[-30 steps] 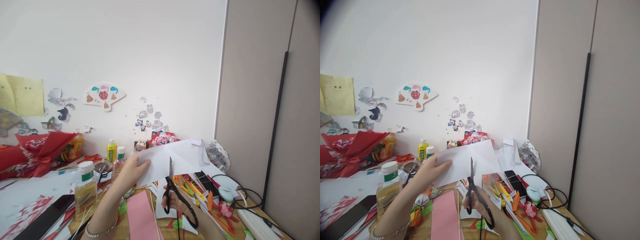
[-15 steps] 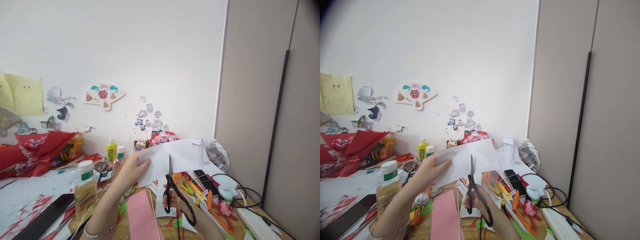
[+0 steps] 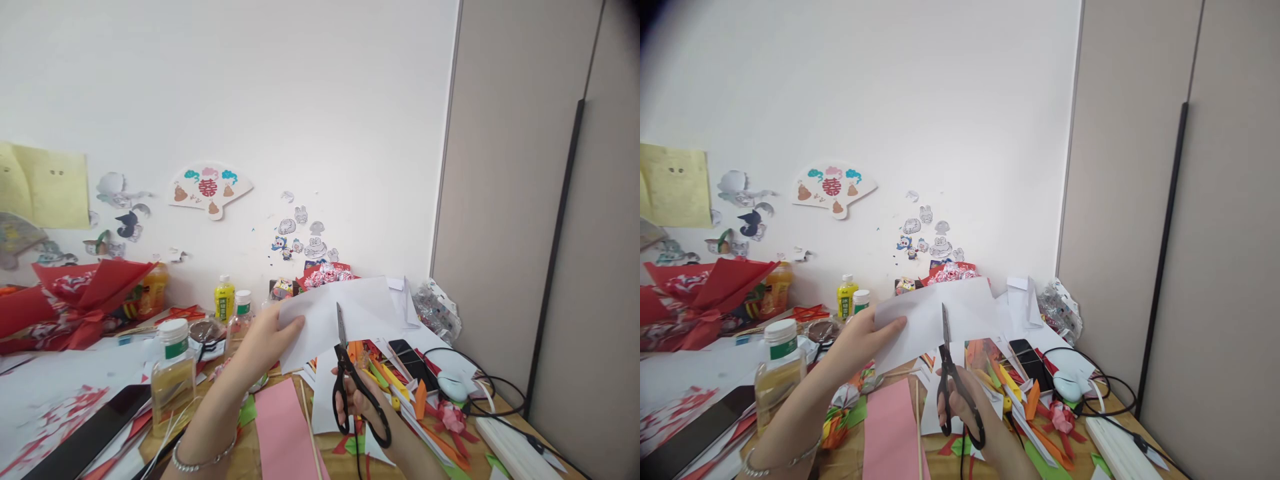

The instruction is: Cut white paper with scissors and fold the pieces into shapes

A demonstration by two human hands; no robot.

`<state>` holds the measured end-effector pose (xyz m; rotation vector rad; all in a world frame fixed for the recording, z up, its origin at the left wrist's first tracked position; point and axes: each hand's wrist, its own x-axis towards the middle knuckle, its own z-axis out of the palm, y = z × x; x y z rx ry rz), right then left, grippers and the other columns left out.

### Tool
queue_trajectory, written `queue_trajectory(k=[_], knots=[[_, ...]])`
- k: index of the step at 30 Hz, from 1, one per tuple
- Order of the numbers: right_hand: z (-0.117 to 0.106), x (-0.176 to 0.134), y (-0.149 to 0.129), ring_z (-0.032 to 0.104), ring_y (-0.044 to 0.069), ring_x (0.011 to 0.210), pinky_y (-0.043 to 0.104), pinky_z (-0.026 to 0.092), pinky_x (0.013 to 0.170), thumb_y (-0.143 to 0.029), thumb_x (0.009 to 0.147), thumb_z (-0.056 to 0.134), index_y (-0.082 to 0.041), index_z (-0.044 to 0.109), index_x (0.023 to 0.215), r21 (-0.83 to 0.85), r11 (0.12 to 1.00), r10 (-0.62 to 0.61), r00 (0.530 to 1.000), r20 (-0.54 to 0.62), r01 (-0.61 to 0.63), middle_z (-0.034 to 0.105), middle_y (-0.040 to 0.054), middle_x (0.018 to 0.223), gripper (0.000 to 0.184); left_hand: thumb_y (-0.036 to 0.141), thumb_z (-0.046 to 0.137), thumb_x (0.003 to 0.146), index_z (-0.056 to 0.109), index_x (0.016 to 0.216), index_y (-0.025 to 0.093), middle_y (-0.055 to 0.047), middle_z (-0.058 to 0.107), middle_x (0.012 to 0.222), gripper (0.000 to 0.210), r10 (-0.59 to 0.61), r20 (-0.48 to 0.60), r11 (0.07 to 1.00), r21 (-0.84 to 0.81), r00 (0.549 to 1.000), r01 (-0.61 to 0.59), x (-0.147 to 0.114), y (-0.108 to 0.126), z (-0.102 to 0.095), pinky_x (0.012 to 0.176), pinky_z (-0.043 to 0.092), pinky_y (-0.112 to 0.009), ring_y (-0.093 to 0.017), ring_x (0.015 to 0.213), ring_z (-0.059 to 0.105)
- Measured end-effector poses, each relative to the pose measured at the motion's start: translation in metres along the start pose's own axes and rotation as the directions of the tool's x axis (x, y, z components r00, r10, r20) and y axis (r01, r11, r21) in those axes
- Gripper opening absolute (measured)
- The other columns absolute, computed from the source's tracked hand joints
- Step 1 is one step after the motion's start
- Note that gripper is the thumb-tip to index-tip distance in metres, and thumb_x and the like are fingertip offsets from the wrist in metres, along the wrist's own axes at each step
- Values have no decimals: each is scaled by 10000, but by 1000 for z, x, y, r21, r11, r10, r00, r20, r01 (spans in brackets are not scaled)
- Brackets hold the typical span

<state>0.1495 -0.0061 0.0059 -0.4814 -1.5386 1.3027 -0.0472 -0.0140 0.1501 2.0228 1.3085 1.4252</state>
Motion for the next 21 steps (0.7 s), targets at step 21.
queue_trajectory(k=[21], knots=[[13,-8,-15,404,112,525,242,321,522,-483,819,519,-211,551,928,-78,997,-10,993,-117,1,454,-34,618,295,338,485,738,646,884,158,-48,699,768,282,24,37,999,42,999,-26,2,-3,0,669,500,-315,-241,786,632]])
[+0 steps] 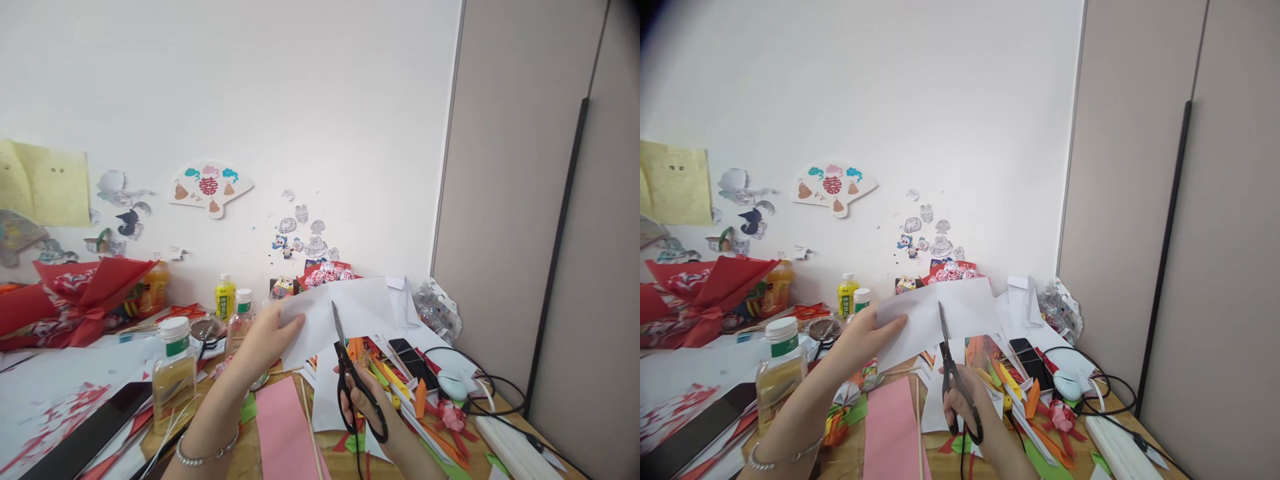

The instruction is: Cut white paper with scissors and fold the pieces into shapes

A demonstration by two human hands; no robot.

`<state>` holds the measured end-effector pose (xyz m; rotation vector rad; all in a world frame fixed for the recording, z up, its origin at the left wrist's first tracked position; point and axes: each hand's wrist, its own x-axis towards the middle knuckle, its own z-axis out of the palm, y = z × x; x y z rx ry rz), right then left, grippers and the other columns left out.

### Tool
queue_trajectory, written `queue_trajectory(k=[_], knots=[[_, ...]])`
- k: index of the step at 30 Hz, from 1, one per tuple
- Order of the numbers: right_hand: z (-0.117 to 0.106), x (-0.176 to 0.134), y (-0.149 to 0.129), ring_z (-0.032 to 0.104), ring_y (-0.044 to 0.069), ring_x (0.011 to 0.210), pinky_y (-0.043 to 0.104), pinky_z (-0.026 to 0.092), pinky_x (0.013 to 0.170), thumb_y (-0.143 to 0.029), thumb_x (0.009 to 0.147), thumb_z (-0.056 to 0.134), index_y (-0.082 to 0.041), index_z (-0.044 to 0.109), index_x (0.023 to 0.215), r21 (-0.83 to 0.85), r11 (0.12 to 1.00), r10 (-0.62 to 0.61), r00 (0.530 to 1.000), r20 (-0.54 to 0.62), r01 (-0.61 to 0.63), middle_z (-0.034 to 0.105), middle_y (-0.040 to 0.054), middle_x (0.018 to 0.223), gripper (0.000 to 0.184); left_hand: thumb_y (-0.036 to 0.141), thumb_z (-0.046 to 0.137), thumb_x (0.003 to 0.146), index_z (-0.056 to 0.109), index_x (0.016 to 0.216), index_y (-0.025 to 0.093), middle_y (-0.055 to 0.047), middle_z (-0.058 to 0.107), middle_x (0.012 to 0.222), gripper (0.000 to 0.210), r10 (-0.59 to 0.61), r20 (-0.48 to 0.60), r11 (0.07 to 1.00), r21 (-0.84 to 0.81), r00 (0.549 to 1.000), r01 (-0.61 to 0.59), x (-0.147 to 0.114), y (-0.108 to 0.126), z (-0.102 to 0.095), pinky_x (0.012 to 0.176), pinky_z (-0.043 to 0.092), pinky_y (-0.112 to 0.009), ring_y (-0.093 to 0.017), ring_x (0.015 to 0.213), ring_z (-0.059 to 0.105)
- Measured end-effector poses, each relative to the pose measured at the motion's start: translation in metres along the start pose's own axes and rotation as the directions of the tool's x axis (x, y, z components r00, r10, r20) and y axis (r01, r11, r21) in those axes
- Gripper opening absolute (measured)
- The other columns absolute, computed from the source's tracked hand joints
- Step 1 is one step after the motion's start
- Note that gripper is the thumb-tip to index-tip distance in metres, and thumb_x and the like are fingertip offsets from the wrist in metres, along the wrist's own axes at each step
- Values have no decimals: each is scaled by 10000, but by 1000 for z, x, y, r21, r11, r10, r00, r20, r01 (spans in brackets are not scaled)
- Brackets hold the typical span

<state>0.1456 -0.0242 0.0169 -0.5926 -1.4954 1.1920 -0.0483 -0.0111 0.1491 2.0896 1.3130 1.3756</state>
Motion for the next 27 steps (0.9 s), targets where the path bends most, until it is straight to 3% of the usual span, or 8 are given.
queue_trajectory(k=[7,27], knots=[[-5,3,10,370,80,482,216,296,482,-470,814,539,-187,504,1079,11,1000,19,1000,8,-19,444,-45,618,390,326,485,727,659,877,157,-46,702,773,285,-9,0,1000,-3,1000,9,1,1,0,681,501,-323,-240,774,634],[-1,2,12,370,62,470,202,247,443,-491,775,584,-182,496,1078,32,998,53,994,-99,-50,465,-43,626,442,325,486,720,660,872,171,-37,702,724,278,-15,-13,999,-33,1000,15,1,-1,1,660,512,-320,-237,765,643]])
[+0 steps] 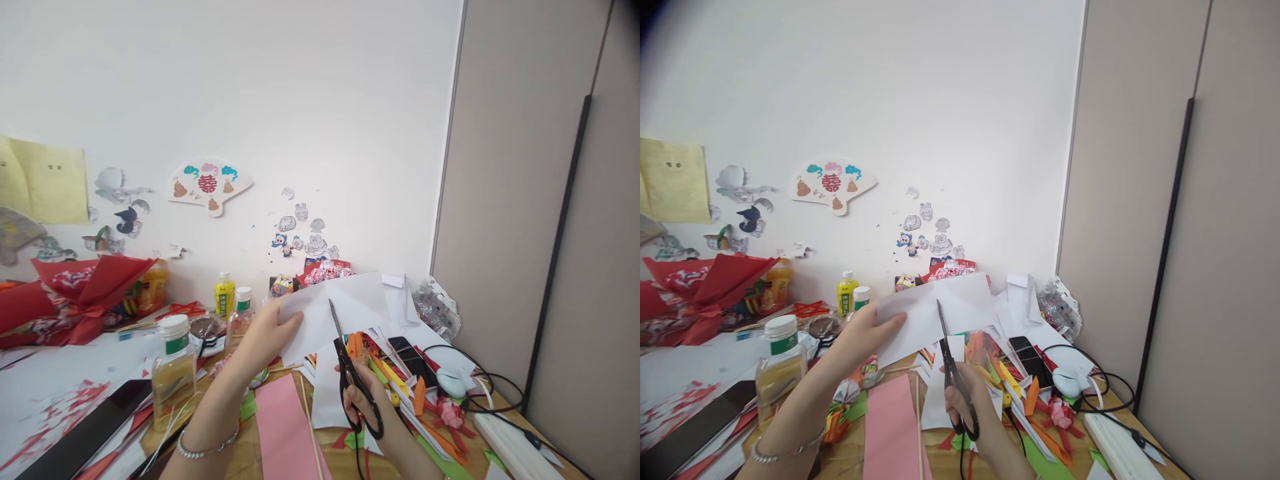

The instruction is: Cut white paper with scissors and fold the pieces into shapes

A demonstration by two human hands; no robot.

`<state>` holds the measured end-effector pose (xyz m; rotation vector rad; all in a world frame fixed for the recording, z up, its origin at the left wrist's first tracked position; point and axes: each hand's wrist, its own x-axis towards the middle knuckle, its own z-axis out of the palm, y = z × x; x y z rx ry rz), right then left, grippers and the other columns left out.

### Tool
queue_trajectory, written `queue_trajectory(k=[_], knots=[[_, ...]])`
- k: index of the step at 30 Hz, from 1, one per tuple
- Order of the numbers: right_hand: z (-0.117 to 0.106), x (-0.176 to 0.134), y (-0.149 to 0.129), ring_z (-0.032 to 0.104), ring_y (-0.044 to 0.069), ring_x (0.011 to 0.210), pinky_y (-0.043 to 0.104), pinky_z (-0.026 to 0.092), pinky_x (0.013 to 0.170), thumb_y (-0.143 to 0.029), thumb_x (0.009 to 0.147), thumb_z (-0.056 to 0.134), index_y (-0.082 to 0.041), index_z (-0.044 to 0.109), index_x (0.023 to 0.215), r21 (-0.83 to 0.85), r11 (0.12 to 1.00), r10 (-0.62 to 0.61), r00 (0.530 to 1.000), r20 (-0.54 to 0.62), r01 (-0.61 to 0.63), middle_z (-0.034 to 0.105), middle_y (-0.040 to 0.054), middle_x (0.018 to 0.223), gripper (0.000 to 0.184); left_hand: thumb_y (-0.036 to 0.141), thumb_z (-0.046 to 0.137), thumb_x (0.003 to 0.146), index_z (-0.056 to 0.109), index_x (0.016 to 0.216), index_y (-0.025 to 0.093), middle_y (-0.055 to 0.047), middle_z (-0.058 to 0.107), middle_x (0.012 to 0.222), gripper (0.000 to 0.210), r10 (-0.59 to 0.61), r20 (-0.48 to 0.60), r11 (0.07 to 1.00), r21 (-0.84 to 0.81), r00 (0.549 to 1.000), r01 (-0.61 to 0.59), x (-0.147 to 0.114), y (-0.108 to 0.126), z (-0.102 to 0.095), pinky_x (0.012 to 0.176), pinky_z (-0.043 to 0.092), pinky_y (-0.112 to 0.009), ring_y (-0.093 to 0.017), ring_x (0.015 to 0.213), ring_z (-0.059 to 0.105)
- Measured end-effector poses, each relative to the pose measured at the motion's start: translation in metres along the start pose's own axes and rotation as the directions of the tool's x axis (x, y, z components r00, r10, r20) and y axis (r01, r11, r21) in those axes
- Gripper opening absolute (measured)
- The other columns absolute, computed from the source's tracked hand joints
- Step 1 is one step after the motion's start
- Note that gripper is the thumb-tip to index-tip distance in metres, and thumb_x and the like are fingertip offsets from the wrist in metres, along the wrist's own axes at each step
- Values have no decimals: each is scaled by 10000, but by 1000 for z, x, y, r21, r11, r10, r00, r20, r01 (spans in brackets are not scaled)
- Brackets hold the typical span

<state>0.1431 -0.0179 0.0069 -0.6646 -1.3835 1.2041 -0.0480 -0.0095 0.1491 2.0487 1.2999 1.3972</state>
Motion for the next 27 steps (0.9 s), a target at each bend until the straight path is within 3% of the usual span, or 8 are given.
queue_trajectory(k=[14,19,27], knots=[[0,1,0,368,66,449,196,266,417,-469,782,580,-177,521,1027,21,999,-44,999,-7,44,474,-39,614,386,324,492,726,638,934,158,-32,701,777,304,-28,51,999,-33,998,30,-1,-1,0,625,503,-302,-219,714,635],[1,0,-4,379,67,456,195,274,427,-465,776,589,-170,524,1030,22,1000,-7,1000,-26,8,476,-37,606,395,314,495,728,633,986,156,-39,708,836,333,-27,83,999,-29,996,29,0,-3,1,664,499,-305,-217,732,638],[0,0,2,360,59,422,189,260,409,-499,753,600,-185,500,1037,23,1000,4,999,-47,-3,474,-55,580,435,309,487,727,624,1010,139,-39,699,765,358,-47,97,998,-34,994,51,0,-2,1,621,497,-304,-219,700,635]])
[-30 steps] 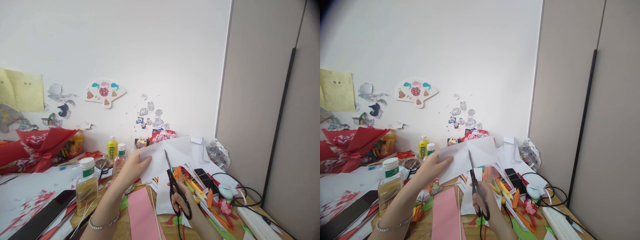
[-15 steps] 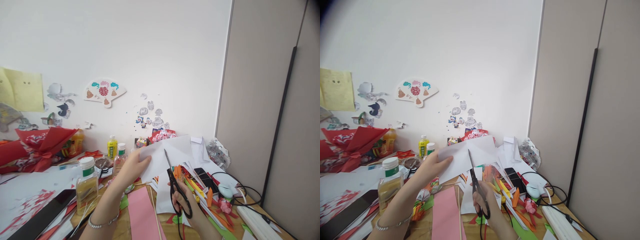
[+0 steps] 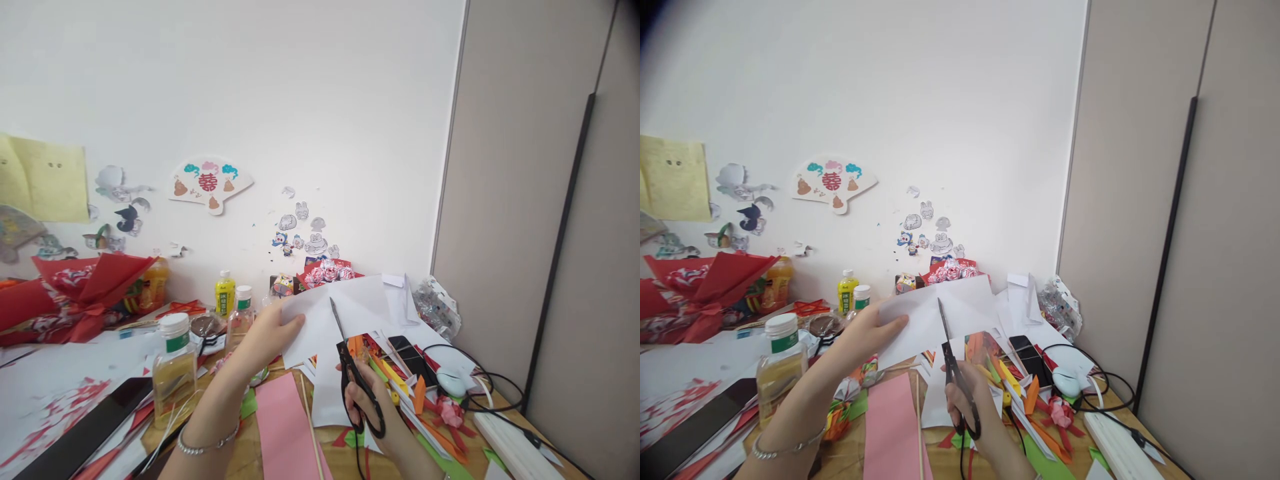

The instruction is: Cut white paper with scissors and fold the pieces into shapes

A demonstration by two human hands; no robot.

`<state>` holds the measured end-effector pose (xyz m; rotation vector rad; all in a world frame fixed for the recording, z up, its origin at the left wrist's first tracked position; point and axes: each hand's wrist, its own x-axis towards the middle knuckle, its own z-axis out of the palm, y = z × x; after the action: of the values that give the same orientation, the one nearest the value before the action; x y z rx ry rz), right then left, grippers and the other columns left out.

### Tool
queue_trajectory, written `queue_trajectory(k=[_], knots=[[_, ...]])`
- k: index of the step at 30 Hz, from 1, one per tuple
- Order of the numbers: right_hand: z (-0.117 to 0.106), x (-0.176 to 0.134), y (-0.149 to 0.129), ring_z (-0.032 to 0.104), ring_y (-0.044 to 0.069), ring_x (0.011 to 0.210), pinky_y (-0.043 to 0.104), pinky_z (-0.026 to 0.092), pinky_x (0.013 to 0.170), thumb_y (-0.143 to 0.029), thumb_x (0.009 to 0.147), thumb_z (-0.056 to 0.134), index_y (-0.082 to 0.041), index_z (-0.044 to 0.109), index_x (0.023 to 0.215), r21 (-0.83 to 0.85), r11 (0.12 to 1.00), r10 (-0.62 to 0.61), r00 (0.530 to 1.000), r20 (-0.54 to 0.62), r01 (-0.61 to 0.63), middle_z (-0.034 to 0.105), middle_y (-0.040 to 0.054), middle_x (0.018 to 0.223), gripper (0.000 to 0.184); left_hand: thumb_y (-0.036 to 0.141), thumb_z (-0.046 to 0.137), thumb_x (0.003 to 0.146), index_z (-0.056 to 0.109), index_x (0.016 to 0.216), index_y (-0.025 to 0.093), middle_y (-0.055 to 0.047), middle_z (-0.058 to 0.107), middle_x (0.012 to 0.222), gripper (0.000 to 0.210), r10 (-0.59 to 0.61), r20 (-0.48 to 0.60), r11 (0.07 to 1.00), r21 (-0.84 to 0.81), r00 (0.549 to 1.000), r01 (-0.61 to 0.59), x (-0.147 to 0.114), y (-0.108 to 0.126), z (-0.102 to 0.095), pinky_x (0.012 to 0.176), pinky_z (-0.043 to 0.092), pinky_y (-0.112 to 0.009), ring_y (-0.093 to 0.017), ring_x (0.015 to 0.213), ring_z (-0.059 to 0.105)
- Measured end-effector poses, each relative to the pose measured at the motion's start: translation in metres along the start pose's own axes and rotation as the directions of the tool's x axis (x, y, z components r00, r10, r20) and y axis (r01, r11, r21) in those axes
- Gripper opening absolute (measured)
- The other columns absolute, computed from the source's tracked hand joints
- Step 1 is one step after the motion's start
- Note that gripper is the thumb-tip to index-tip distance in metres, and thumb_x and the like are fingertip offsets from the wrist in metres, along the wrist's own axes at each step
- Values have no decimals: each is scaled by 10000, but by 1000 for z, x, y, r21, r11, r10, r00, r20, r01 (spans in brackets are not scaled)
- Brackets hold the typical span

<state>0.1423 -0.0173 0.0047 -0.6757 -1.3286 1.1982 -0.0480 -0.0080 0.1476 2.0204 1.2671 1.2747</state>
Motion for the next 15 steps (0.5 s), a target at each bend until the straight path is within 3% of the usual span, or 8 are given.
queue_trajectory(k=[9,15], knots=[[3,0,-4,382,66,441,189,248,400,-517,746,602,-174,518,1006,5,1000,-1,1000,13,1,475,-43,589,439,301,495,716,629,927,141,-27,688,728,296,-30,31,999,-30,999,31,0,0,1,552,478,-263,-195,655,621],[7,-3,-7,383,72,455,202,256,421,-544,713,623,-178,540,1022,19,1000,4,999,-40,-3,478,-36,601,486,294,505,702,628,843,145,-19,675,697,239,-38,29,999,-38,999,40,0,0,2,518,468,-247,-184,627,608]])
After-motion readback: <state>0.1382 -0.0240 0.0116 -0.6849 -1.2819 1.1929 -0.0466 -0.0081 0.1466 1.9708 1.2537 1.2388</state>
